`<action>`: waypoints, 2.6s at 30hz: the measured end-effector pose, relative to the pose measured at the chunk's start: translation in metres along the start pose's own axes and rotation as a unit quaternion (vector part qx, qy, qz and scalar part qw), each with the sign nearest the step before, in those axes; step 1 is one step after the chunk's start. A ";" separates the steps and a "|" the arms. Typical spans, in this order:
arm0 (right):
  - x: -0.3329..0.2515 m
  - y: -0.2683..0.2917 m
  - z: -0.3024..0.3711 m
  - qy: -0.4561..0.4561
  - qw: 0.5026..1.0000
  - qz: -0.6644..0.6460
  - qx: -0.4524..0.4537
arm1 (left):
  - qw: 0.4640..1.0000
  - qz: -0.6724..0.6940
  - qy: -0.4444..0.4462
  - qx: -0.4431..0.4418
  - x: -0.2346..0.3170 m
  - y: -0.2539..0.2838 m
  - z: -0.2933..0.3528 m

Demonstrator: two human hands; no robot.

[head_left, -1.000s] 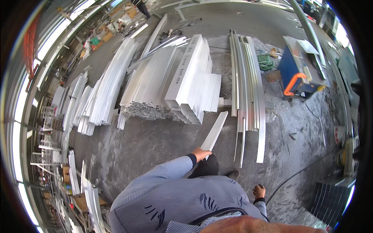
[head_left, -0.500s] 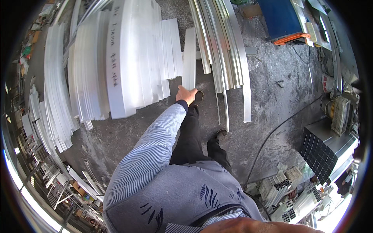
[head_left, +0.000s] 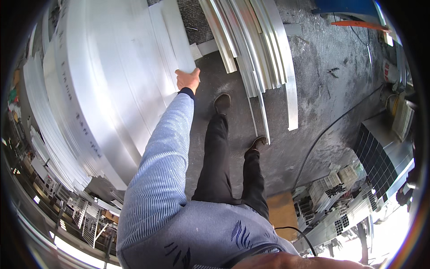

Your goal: The person repeatedly picks up long metal profiles from a pile, carries them to a machine, and places them into a slot. The person then returns to the pile to repeat the process. The task involves handling multiple rigid items in a repetitive cycle.

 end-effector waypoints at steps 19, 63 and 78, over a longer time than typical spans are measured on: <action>0.034 -0.037 0.061 -0.059 0.998 0.000 -0.021 | 0.981 -0.148 0.127 0.002 -0.096 -0.094 -0.072; 0.203 -0.284 0.097 -0.001 0.692 -0.707 0.149 | 0.748 -0.299 -0.395 -0.442 -0.161 0.012 0.610; 0.347 -0.419 0.030 -0.154 0.448 -0.876 0.092 | 0.598 -0.469 -0.464 -0.455 -0.203 -0.186 0.953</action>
Point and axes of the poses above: each hand's wrist, its own z-axis away from the middle knuckle, its own y-axis out of the back of the hand, x = y × z, the point moved 6 cm from there along -z, towards the middle knuckle, and after that the axes turned 3 degrees about z, right-handed, at the moved point
